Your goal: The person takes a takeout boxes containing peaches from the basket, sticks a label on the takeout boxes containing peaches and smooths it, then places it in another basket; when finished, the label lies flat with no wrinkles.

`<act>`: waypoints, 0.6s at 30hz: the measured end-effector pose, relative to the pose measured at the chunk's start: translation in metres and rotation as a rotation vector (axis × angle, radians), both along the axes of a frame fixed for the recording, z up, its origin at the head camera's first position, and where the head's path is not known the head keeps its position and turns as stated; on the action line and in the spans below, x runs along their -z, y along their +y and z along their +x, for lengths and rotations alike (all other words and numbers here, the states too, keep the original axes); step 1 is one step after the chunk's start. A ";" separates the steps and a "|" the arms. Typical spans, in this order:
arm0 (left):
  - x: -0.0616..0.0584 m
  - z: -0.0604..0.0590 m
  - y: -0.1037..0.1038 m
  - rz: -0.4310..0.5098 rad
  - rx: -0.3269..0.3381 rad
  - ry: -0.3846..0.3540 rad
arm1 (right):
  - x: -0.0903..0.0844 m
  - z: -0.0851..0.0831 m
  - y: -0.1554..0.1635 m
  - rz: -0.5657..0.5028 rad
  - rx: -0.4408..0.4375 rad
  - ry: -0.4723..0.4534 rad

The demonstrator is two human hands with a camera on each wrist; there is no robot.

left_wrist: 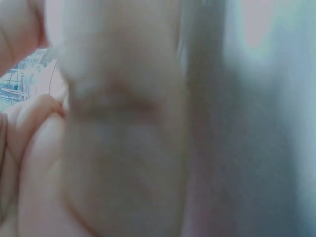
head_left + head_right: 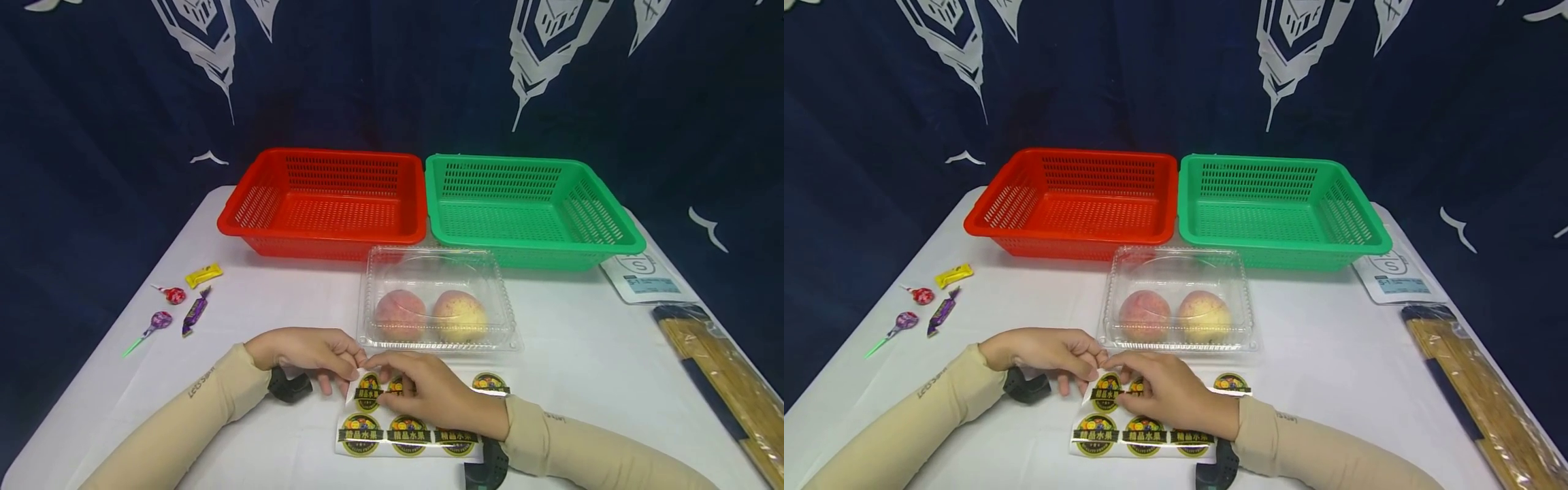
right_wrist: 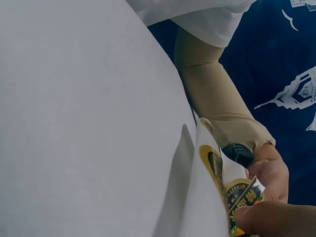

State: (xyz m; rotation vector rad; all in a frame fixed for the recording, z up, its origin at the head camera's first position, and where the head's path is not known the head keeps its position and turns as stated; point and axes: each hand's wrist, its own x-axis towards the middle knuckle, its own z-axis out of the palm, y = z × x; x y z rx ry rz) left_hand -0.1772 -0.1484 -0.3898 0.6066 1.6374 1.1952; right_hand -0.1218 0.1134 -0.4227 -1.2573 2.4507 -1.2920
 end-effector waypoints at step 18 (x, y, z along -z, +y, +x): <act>-0.003 0.000 0.000 -0.038 0.011 0.016 | 0.000 0.000 -0.006 -0.047 0.007 0.117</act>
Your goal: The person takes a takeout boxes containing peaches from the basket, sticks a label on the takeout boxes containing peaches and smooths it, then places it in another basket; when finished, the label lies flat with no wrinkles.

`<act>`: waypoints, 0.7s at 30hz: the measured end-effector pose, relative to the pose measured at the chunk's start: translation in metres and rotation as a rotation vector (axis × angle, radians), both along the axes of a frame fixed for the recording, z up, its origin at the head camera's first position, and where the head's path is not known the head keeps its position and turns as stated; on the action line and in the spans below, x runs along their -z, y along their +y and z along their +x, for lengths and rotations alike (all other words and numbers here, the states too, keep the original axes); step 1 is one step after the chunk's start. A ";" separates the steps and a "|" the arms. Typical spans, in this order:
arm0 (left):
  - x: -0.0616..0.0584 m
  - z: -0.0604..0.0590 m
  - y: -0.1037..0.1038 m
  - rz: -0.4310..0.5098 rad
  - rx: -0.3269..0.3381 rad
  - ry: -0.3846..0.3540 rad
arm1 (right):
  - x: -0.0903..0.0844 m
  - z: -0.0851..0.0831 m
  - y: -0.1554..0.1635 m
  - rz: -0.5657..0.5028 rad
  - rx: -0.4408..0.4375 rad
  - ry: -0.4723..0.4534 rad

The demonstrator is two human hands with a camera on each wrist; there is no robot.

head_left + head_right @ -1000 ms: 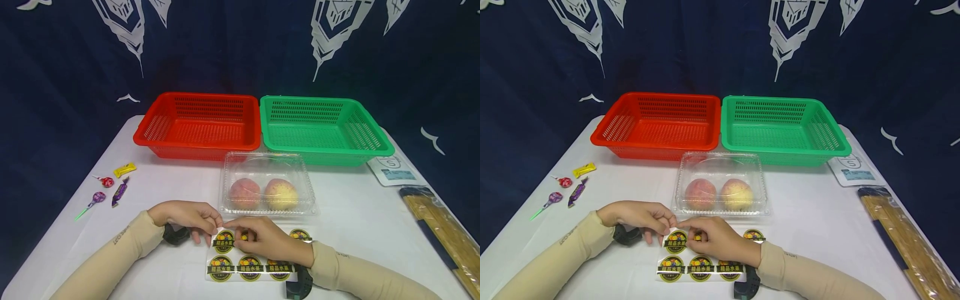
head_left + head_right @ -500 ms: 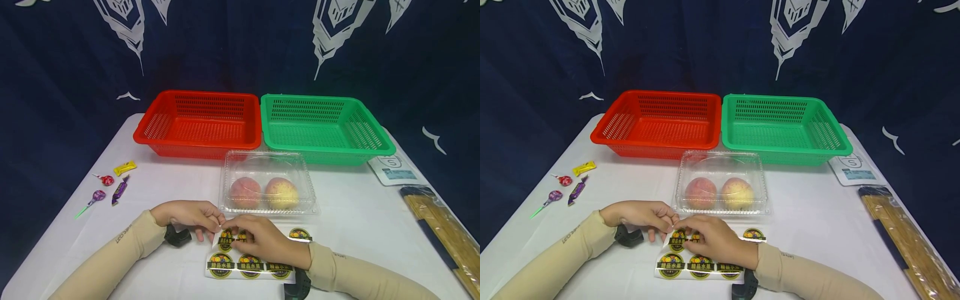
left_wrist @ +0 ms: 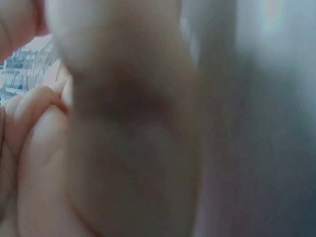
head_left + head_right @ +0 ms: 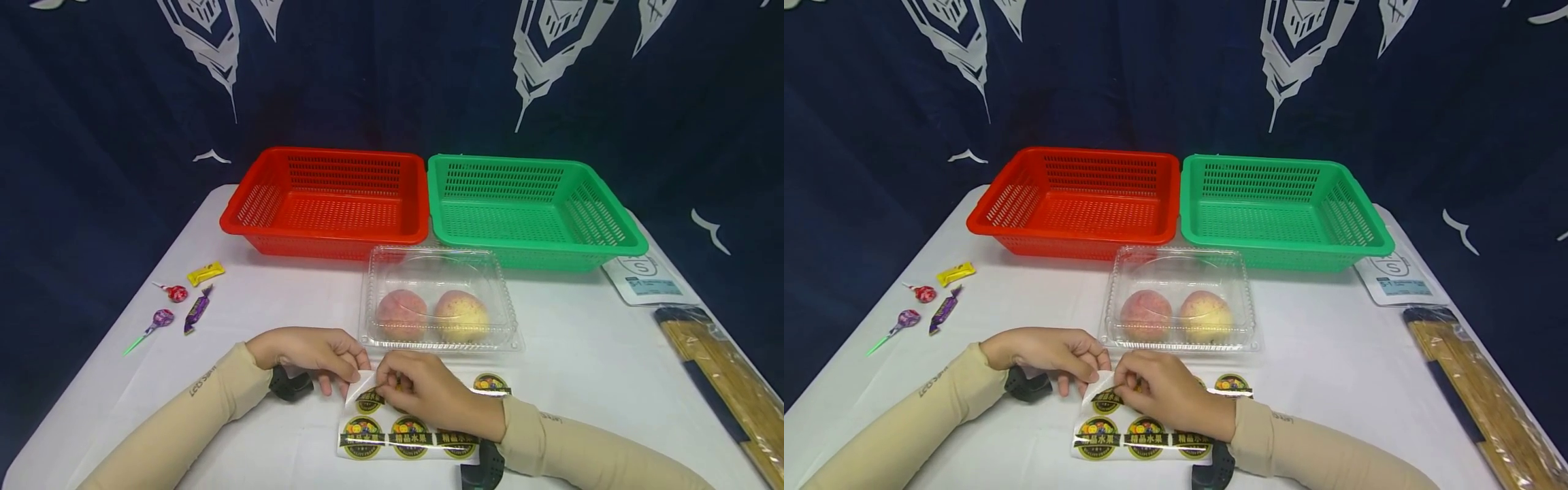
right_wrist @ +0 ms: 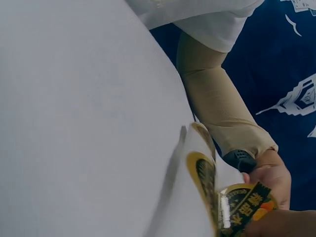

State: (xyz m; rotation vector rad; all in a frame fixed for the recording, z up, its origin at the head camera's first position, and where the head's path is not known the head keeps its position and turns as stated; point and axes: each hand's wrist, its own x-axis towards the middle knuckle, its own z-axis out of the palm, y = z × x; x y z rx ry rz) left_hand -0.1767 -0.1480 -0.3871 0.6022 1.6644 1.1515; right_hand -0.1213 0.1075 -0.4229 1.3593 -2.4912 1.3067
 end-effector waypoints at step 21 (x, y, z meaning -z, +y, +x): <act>-0.001 -0.002 -0.006 -0.080 -0.119 0.214 | -0.041 0.001 0.018 0.146 -0.040 -0.141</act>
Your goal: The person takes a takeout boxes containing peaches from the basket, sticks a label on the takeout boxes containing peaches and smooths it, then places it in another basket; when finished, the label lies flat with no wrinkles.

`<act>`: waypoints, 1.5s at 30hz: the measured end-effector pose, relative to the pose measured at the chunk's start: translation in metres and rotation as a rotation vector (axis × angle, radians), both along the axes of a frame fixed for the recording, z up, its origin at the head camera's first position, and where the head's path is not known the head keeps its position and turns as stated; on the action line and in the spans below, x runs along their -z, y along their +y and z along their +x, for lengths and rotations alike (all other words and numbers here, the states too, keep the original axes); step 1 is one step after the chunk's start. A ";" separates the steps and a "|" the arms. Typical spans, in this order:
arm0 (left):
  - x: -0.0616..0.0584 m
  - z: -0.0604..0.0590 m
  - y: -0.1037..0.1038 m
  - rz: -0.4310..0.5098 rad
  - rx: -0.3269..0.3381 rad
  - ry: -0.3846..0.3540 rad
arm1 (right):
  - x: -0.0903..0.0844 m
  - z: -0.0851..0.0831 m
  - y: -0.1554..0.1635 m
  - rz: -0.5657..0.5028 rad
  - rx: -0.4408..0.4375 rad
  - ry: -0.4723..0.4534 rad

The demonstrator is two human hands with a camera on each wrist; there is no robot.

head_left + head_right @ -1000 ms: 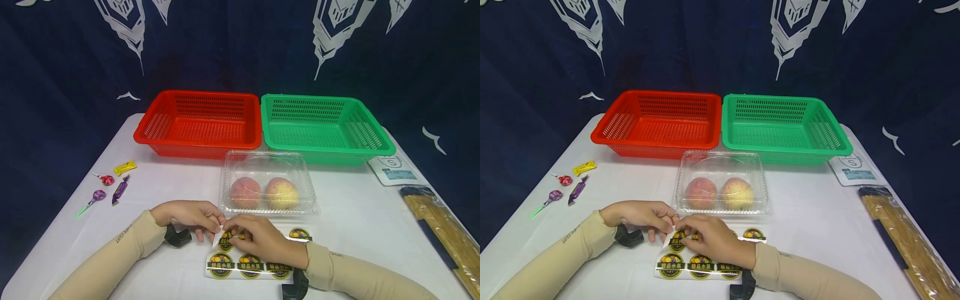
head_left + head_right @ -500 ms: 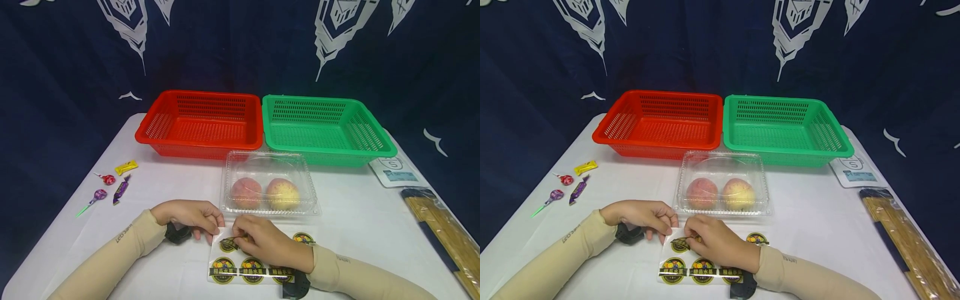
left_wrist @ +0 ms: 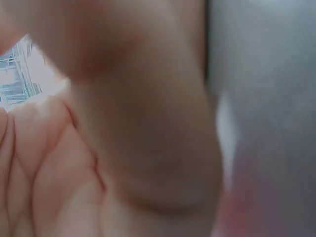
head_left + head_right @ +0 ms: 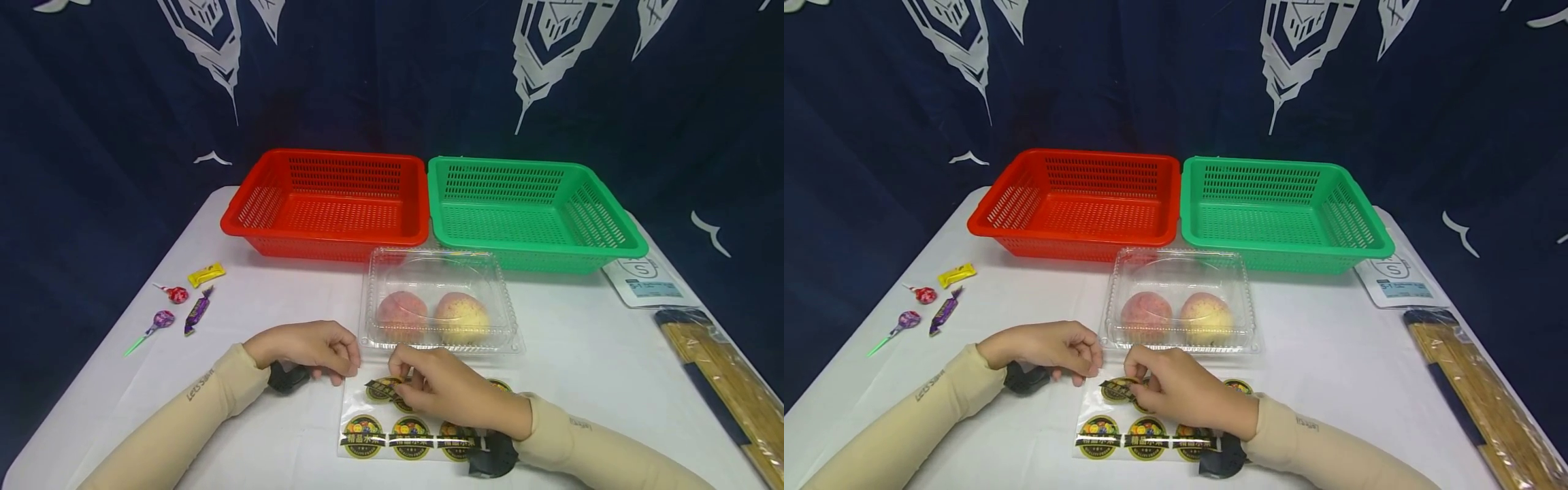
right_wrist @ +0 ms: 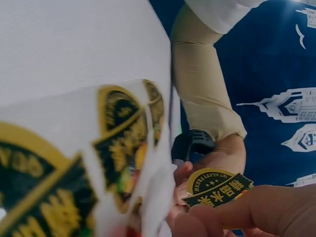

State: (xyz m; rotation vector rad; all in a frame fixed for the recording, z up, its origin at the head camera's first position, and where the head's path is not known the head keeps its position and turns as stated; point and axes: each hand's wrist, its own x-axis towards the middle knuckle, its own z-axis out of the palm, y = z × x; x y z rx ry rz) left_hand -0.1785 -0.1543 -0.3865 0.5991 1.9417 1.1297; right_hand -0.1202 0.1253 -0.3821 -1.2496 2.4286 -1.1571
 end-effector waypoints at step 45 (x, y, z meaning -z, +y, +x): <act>0.001 -0.033 0.027 0.404 -0.275 0.283 | -0.050 -0.038 0.036 -0.222 0.080 -0.369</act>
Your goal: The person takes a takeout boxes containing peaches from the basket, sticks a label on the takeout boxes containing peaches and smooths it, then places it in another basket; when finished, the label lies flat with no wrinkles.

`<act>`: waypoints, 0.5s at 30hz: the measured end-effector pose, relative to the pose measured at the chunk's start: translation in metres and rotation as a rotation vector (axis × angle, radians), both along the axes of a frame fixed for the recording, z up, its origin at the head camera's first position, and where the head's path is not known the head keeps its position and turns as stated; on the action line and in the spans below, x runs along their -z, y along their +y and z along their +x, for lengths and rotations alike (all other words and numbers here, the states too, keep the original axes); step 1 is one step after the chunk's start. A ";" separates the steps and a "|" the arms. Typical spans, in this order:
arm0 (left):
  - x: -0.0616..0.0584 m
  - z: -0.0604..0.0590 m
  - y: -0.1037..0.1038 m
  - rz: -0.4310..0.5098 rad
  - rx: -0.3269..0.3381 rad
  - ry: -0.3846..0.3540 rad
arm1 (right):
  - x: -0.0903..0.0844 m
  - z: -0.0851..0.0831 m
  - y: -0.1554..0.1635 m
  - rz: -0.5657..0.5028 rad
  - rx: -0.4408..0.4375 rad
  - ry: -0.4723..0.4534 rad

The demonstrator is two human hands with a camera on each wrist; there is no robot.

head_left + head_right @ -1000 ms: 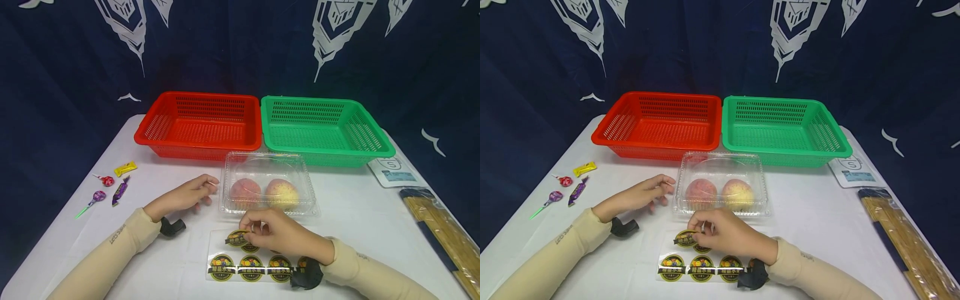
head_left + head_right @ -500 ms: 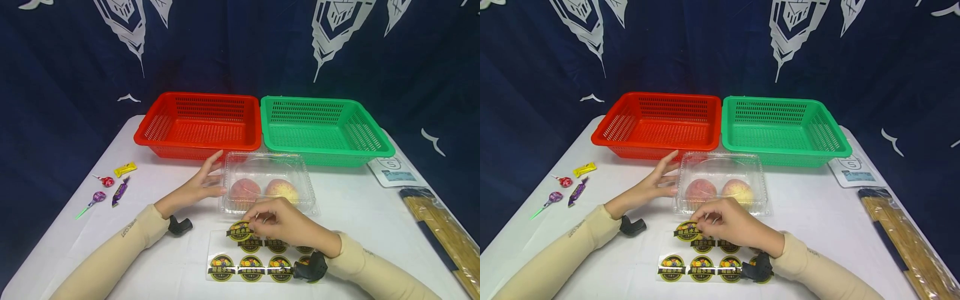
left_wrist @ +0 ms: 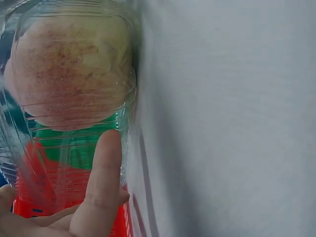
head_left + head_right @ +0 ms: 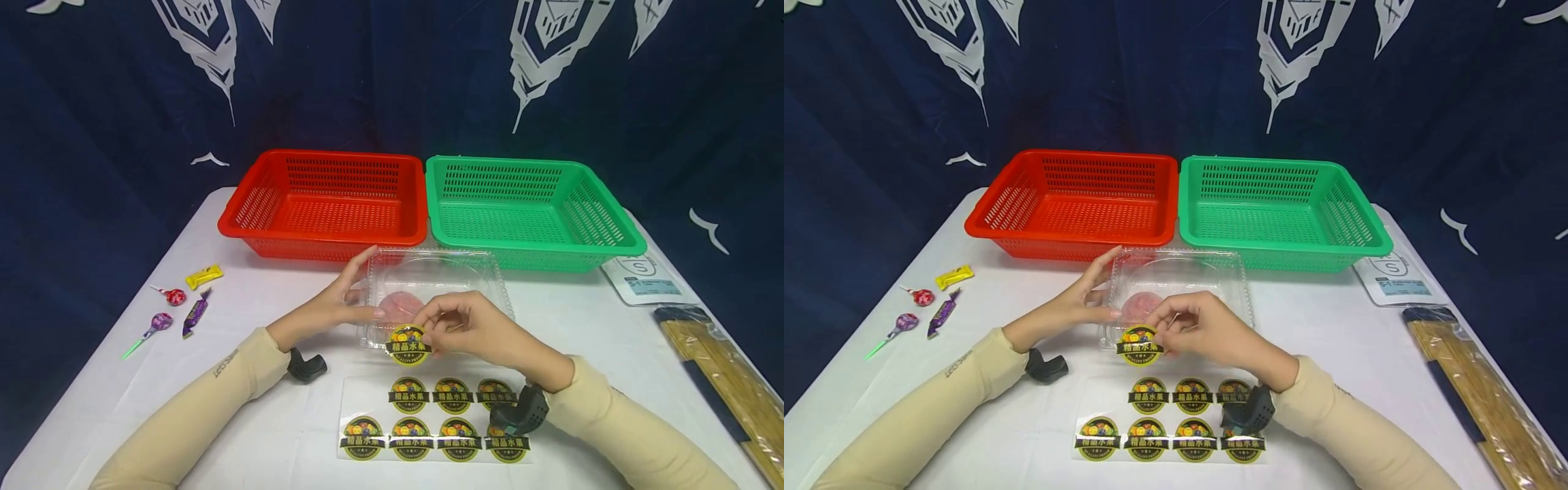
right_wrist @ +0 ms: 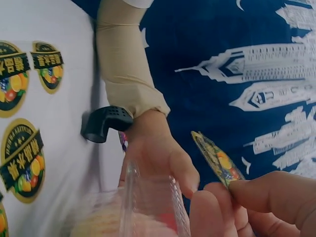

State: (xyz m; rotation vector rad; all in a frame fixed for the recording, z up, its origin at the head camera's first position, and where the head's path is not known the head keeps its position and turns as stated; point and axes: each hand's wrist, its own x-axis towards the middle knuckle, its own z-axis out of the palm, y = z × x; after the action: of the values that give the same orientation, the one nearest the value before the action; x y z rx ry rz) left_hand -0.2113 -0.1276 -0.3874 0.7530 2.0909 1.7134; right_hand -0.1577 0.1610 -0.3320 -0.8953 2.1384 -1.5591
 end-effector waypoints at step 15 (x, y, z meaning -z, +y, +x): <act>0.002 -0.001 0.002 0.016 0.026 -0.008 | -0.021 -0.036 0.022 -0.004 0.169 -0.261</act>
State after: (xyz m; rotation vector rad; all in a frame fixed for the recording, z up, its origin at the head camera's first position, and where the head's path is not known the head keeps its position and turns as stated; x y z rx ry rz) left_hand -0.2123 -0.1260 -0.3893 0.7733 2.0562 1.7182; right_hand -0.1938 0.1829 -0.3108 -0.4891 2.0663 -1.6577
